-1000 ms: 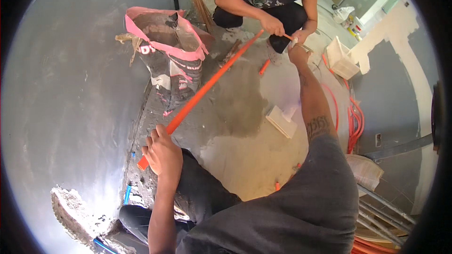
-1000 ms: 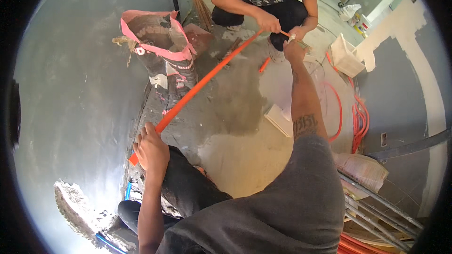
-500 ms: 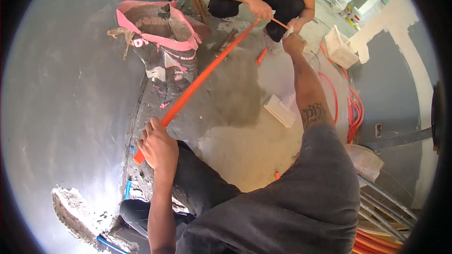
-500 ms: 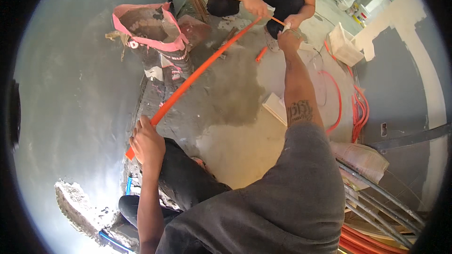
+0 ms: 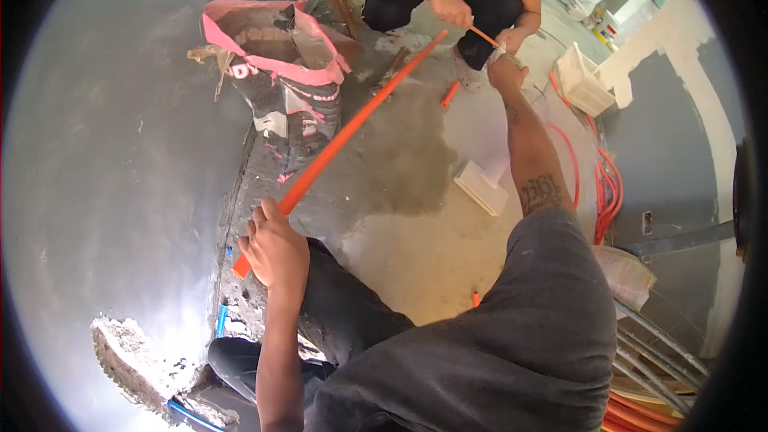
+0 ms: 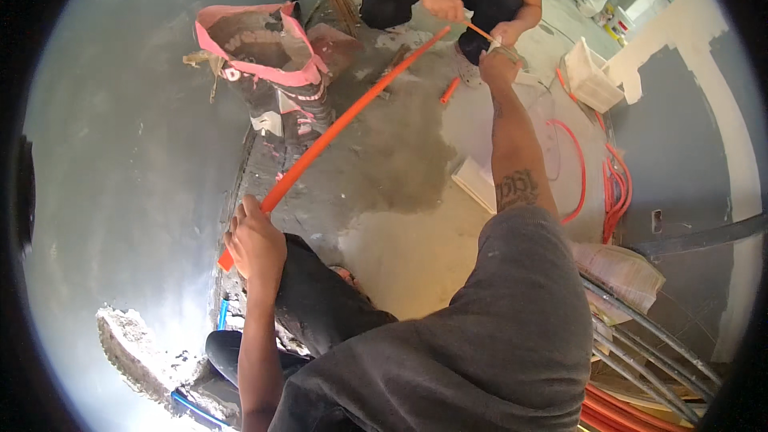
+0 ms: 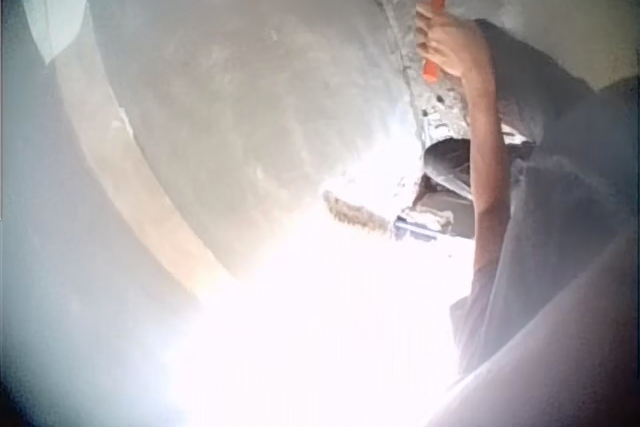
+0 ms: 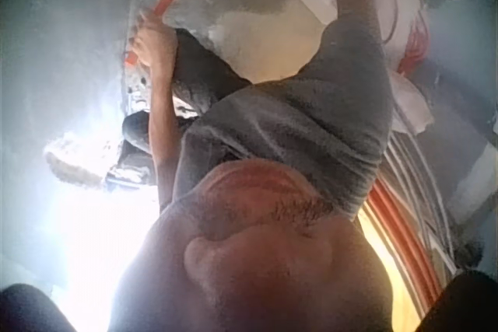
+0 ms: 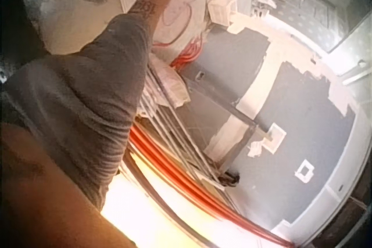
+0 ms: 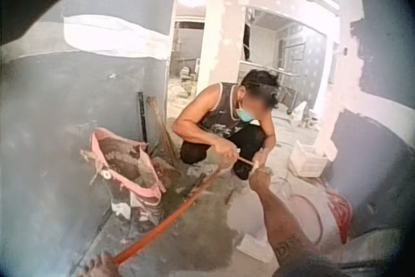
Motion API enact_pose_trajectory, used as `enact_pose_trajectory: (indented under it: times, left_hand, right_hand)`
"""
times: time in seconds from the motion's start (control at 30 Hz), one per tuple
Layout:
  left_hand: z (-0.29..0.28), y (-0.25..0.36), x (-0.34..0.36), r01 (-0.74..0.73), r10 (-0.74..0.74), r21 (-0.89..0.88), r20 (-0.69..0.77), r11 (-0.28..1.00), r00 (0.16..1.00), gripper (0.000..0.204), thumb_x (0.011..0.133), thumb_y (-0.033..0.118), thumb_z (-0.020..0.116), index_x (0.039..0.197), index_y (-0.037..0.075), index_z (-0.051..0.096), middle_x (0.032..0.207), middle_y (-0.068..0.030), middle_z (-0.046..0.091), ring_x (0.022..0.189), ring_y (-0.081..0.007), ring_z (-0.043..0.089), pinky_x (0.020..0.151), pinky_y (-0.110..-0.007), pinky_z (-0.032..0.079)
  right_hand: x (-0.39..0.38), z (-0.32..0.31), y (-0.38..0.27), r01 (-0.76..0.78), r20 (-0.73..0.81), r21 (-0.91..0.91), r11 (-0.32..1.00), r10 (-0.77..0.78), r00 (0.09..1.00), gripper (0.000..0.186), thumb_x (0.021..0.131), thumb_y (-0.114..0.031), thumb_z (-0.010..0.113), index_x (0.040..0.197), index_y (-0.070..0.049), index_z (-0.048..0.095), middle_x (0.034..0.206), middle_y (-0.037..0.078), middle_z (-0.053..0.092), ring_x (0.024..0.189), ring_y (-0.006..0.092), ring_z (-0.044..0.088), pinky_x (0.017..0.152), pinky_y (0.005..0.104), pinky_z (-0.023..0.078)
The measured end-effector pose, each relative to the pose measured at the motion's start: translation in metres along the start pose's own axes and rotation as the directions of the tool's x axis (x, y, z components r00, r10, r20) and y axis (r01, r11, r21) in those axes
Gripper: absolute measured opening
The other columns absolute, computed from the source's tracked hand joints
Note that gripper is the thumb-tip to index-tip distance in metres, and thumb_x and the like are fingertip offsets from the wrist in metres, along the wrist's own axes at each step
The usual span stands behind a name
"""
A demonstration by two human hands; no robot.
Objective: The person cuts a piece of orange conduit with a hand saw, then walks through a room containing cement bags and picks up a different piece of conduit from a pile on a balcony.
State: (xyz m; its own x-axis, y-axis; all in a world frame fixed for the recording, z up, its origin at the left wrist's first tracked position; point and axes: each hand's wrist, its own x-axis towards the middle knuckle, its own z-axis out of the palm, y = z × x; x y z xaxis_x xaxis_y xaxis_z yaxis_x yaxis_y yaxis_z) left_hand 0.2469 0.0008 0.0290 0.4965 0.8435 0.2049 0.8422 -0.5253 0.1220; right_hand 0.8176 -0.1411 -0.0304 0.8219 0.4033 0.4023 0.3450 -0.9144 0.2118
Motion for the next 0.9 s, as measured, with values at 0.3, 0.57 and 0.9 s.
enact_pose_trajectory:
  times: [0.3, 0.57, 0.9]
  left_hand:
    - [0.000, -0.002, -0.001, -0.009, 0.009, 0.003, 0.019, 1.000, 1.000, 0.013, 0.082, 0.003, 0.055, 0.093, 0.006, 0.050, 0.091, -0.0100, 0.062, 0.090, -0.0301, 0.062, 0.075, -0.044, 0.044]
    - [0.000, -0.005, -0.005, 0.005, -0.005, -0.003, 0.016, 1.000, 1.000, 0.014, 0.082, 0.004, 0.055, 0.094, 0.007, 0.051, 0.091, -0.0097, 0.062, 0.090, -0.0297, 0.062, 0.075, -0.044, 0.044]
    - [0.002, -0.006, 0.001, 0.018, -0.018, -0.004, -0.001, 1.000, 1.000, 0.014, 0.081, 0.004, 0.054, 0.095, 0.007, 0.051, 0.090, -0.0087, 0.062, 0.092, -0.0293, 0.061, 0.076, -0.045, 0.044]
  right_hand:
    - [0.000, 0.004, -0.008, -0.079, -0.001, 0.027, 0.997, 0.079, 0.997, 0.051, 0.091, -0.045, 0.047, 0.118, -0.003, 0.058, 0.106, 0.017, 0.066, 0.101, 0.0349, 0.062, 0.096, 0.0572, 0.031]
    - [-0.017, 0.010, -0.003, -0.042, 0.070, -0.054, 0.998, 0.046, 0.997, 0.052, 0.092, -0.047, 0.045, 0.111, -0.001, 0.061, 0.103, 0.016, 0.067, 0.097, 0.0323, 0.064, 0.094, 0.0557, 0.034]
    - [-0.009, -0.008, -0.011, -0.048, 0.004, 0.022, 0.999, 0.048, 0.999, 0.049, 0.091, -0.046, 0.047, 0.105, -0.002, 0.063, 0.103, 0.014, 0.067, 0.098, 0.0317, 0.063, 0.086, 0.0503, 0.037]
